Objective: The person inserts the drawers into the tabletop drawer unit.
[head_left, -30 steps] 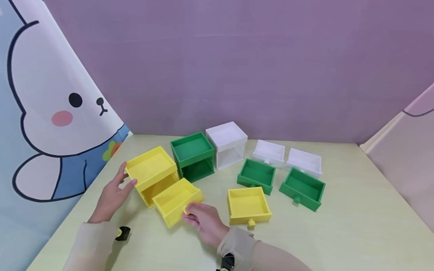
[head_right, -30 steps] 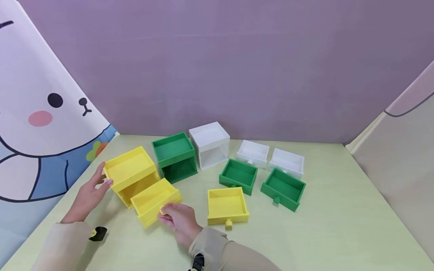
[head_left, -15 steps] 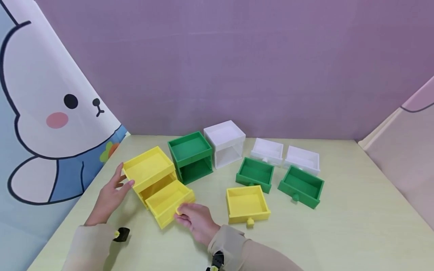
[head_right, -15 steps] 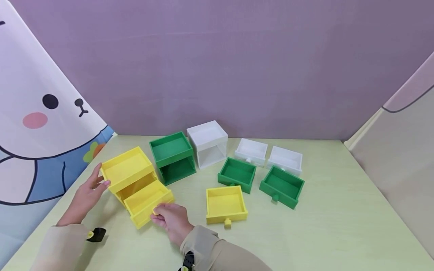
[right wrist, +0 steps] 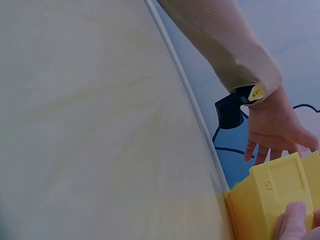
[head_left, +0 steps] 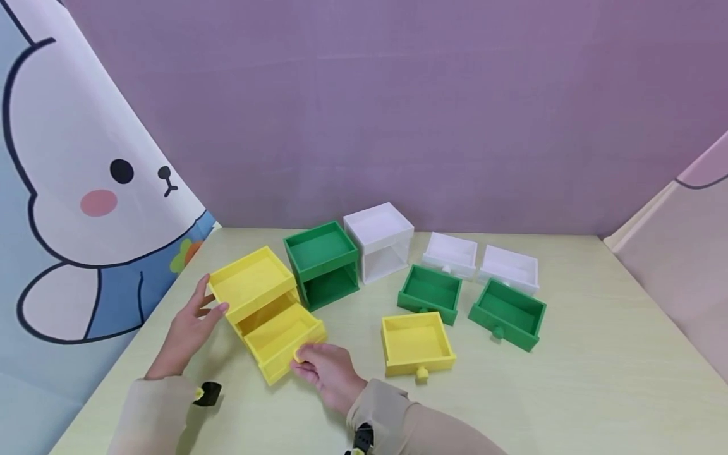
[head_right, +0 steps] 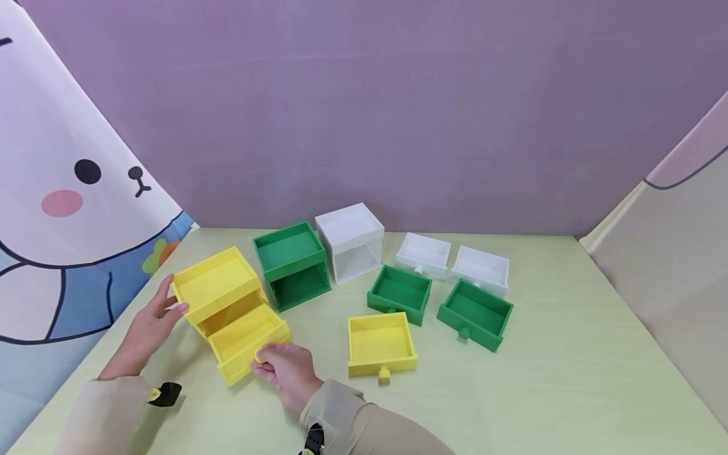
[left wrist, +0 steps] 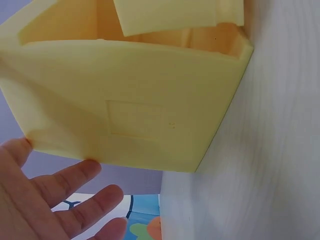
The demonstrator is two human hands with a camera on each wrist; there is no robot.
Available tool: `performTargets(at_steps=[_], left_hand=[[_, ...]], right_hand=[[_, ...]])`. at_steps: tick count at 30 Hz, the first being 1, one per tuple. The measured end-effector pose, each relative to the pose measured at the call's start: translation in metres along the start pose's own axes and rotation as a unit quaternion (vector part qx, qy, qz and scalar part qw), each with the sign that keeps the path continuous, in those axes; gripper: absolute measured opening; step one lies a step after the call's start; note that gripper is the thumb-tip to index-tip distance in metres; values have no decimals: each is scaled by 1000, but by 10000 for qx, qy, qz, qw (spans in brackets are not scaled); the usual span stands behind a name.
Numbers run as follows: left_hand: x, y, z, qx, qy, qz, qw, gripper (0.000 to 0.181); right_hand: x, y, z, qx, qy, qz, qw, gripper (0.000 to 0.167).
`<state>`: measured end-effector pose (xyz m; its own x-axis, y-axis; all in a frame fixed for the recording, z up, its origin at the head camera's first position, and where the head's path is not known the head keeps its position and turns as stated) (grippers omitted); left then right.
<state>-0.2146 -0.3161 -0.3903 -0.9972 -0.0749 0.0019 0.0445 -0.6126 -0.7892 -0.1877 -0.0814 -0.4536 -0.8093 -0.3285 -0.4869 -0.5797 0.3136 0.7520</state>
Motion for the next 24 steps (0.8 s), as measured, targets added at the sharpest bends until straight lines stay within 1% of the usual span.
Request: performTargets(at_steps=[4,10,14,19,24], left_hand=[[-1,0,1,-11,-56,9,10000,85],[-1,1,1,8,-65,73,10000,85],[-1,1,1,31,-99,118,9999,84],[0,0,-1,-37,-53,225,9997,84],[0,-1,-1,-11,-77,208,9998,84]], right_hand=[[2,-1,-1,17,-40,-30,10000,17],[3,-1,-5,11,16,180,9998,15],[4,-2,-7,12,6,210,9998,16],[5,-2,-5,60,-59,203,9998,19],[3,0,-3,110,-55,326,9994,18]])
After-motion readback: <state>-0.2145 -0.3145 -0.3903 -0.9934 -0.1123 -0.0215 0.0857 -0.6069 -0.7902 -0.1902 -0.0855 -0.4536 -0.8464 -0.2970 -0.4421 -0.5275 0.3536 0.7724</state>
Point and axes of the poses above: each hand's wrist, its own x-axis towards the middle knuckle, its own z-axis out of the back of the hand, y = z × x, the point moved 7 cm from there along x, towards the middle knuckle, and after that the axes turned 6 degrees about -z, right-handed, at the moved point
